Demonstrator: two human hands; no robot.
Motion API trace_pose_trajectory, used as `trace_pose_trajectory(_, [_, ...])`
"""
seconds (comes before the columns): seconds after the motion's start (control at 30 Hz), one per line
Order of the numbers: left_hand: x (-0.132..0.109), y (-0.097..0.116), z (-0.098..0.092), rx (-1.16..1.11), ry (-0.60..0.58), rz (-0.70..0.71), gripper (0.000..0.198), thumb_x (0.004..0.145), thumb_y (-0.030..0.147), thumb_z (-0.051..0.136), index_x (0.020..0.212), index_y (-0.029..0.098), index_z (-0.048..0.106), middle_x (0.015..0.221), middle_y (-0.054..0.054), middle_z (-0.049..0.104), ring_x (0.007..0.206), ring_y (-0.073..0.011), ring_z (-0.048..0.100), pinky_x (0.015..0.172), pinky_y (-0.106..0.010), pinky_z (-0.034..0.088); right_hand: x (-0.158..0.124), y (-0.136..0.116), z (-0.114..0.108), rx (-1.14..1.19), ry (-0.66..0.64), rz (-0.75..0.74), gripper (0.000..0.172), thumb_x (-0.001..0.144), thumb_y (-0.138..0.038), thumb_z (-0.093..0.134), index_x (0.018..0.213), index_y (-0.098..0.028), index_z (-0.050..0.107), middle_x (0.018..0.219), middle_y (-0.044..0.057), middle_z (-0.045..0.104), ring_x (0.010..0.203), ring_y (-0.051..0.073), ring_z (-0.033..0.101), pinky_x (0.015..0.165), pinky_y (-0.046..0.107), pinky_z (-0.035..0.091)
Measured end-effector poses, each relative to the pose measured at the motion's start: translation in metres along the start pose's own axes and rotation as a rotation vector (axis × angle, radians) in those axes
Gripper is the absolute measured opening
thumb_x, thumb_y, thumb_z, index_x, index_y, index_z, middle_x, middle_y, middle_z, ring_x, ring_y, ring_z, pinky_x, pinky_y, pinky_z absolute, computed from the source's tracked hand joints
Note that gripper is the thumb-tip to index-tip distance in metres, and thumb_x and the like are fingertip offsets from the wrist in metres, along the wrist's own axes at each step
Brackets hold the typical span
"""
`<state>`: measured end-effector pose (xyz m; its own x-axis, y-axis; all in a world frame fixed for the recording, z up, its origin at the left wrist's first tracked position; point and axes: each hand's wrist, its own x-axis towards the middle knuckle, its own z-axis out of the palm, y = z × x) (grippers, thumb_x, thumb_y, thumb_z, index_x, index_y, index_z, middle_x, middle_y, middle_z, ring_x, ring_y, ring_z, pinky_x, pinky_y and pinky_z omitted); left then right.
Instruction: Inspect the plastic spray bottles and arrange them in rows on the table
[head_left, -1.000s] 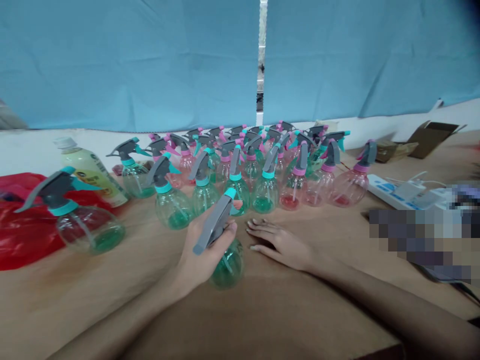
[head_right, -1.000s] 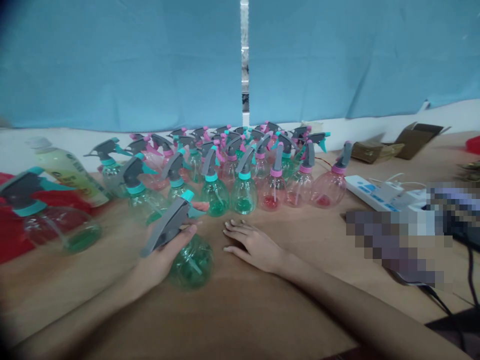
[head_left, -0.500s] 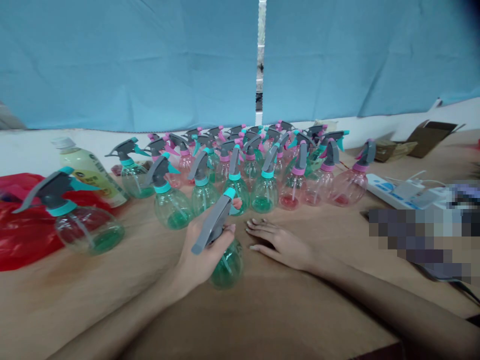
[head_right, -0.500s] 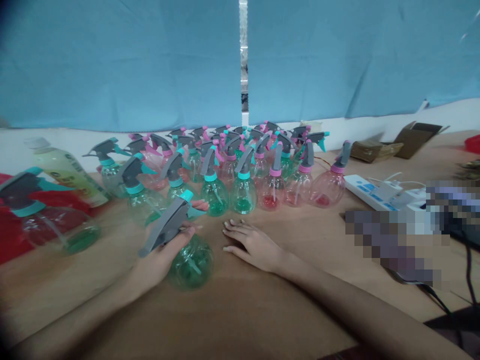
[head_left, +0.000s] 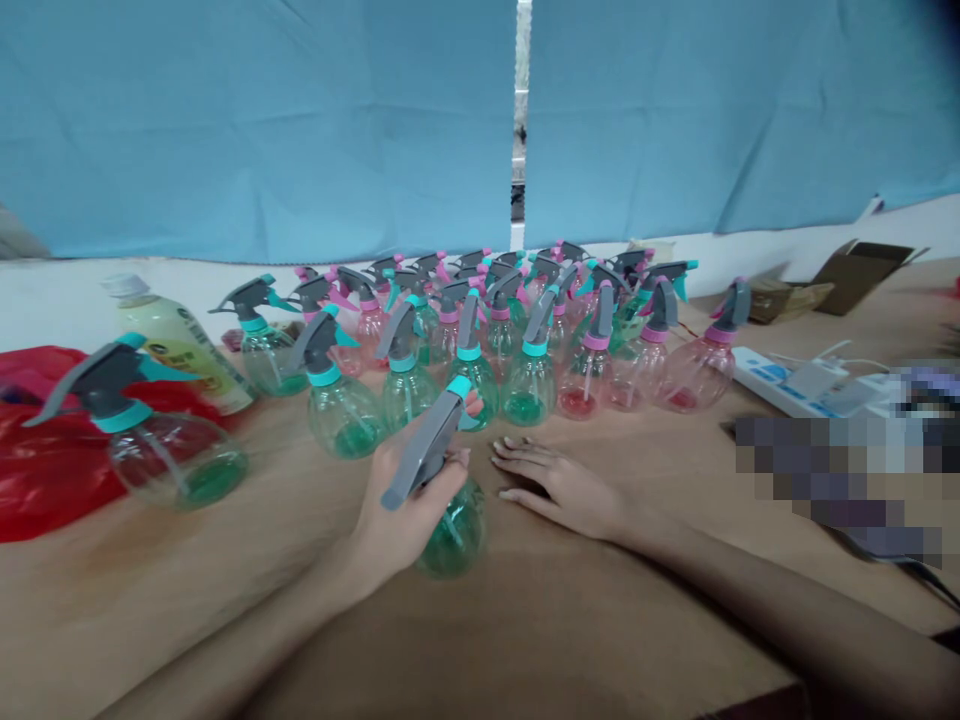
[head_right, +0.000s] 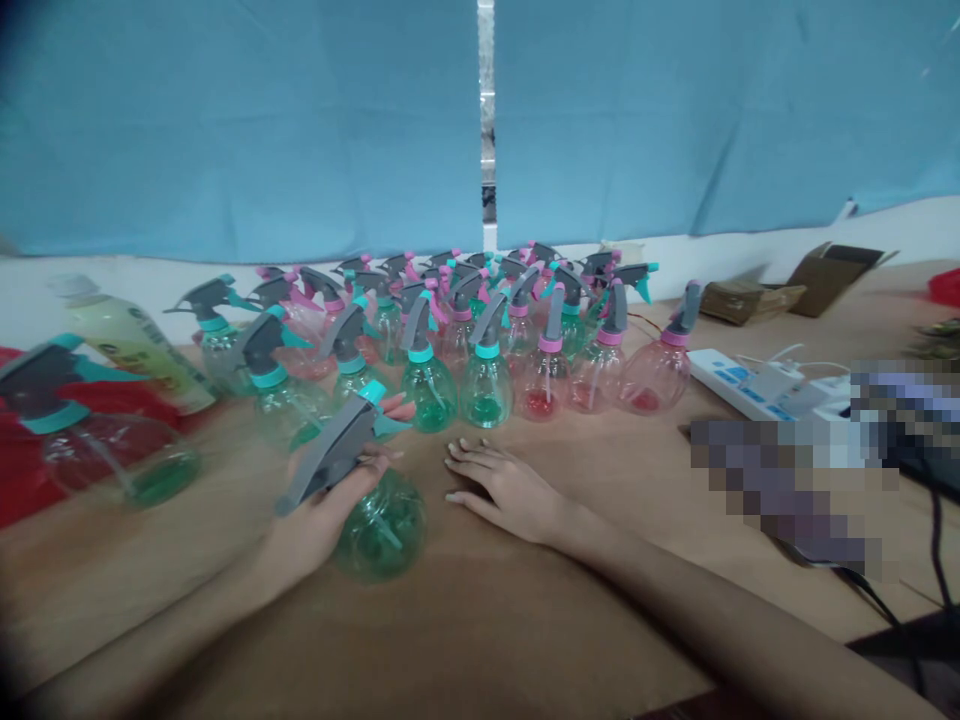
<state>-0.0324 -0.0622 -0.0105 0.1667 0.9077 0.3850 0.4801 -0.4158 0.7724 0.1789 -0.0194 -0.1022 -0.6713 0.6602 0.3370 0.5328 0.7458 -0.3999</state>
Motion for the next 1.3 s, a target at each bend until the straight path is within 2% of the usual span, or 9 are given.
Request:
trace_pose_trajectory(0.2, [-0.002, 0.003, -0.001, 0.024, 0.031, -0.019, 0.012, 0.080, 0.027, 0.054, 0.085, 0.021, 0.063, 0.072, 0.000, 0.064, 0.066, -0.0171, 0.059, 0.064, -0.031, 0.049, 0.000, -0.002, -0.002, 0.011, -0.004, 0.006, 0.049, 0.092, -0.043, 0.043, 0.134, -0.020, 0.044, 0.137, 0.008, 0.047, 0.131, 0.020, 0.037, 0.111, 0.043, 0.028])
trace_pose_trajectory(0.43, [0.001, 0.007, -0.001, -0.014, 0.014, 0.018, 0.029, 0.080, 0.023, 0.052, 0.108, 0.024, 0.059, 0.078, -0.001, 0.064, 0.071, -0.0180, 0.060, 0.070, -0.032, 0.049, 0.000, -0.001, -0.001, 0.034, 0.016, 0.007, 0.049, 0.091, -0.044, 0.044, 0.135, -0.022, 0.043, 0.138, 0.007, 0.047, 0.130, 0.021, 0.039, 0.110, 0.044, 0.029])
trace_pose_trajectory(0.57, [0.001, 0.007, -0.002, -0.061, -0.031, -0.003, 0.031, 0.080, 0.021, 0.052, 0.110, 0.025, 0.057, 0.080, 0.000, 0.062, 0.069, -0.0159, 0.058, 0.070, -0.030, 0.048, 0.000, -0.001, -0.001, 0.015, -0.001, 0.010, 0.049, 0.091, -0.044, 0.043, 0.135, -0.021, 0.043, 0.138, 0.007, 0.046, 0.131, 0.021, 0.038, 0.111, 0.044, 0.029])
trace_pose_trajectory(0.77, [-0.001, 0.000, -0.005, -0.107, -0.049, -0.007, 0.021, 0.081, 0.026, 0.051, 0.099, 0.024, 0.061, 0.071, 0.001, 0.059, 0.065, -0.0172, 0.057, 0.064, -0.030, 0.047, 0.000, -0.001, -0.001, 0.017, 0.009, -0.001, 0.049, 0.091, -0.043, 0.044, 0.135, -0.021, 0.044, 0.138, 0.007, 0.047, 0.131, 0.021, 0.038, 0.111, 0.044, 0.029])
trace_pose_trajectory(0.9, [0.001, 0.005, -0.009, 0.007, -0.078, 0.011, 0.026, 0.079, 0.022, 0.051, 0.103, 0.026, 0.061, 0.069, 0.002, 0.058, 0.066, -0.0176, 0.056, 0.065, -0.030, 0.044, 0.000, -0.001, 0.000, 0.032, 0.017, -0.006, 0.048, 0.091, -0.043, 0.044, 0.134, -0.022, 0.045, 0.137, 0.007, 0.047, 0.130, 0.021, 0.038, 0.111, 0.044, 0.029])
trace_pose_trajectory(1.0, [0.003, 0.009, -0.010, 0.002, -0.087, 0.021, 0.021, 0.079, 0.020, 0.049, 0.097, 0.024, 0.060, 0.068, 0.003, 0.055, 0.064, -0.0163, 0.052, 0.062, -0.029, 0.042, 0.000, -0.001, 0.000, 0.027, 0.013, -0.003, 0.049, 0.091, -0.044, 0.044, 0.135, -0.022, 0.044, 0.138, 0.007, 0.047, 0.131, 0.021, 0.038, 0.110, 0.045, 0.029])
trace_pose_trajectory(1.17, [0.003, 0.008, -0.011, -0.023, -0.079, 0.055, 0.011, 0.077, 0.020, 0.049, 0.083, 0.023, 0.058, 0.077, 0.002, 0.060, 0.063, -0.0146, 0.050, 0.061, -0.028, 0.041, 0.000, -0.001, -0.001, -0.009, -0.011, 0.003, 0.050, 0.092, -0.044, 0.042, 0.134, -0.019, 0.044, 0.138, 0.008, 0.046, 0.131, 0.020, 0.037, 0.111, 0.043, 0.028])
trace_pose_trajectory(1.3, [0.002, 0.008, -0.011, -0.005, -0.079, 0.056, 0.011, 0.079, 0.020, 0.049, 0.082, 0.024, 0.058, 0.083, 0.000, 0.063, 0.073, -0.0164, 0.055, 0.068, -0.029, 0.043, 0.001, -0.002, -0.002, -0.015, -0.017, 0.002, 0.050, 0.092, -0.045, 0.041, 0.135, -0.019, 0.043, 0.139, 0.008, 0.046, 0.132, 0.020, 0.036, 0.111, 0.044, 0.028])
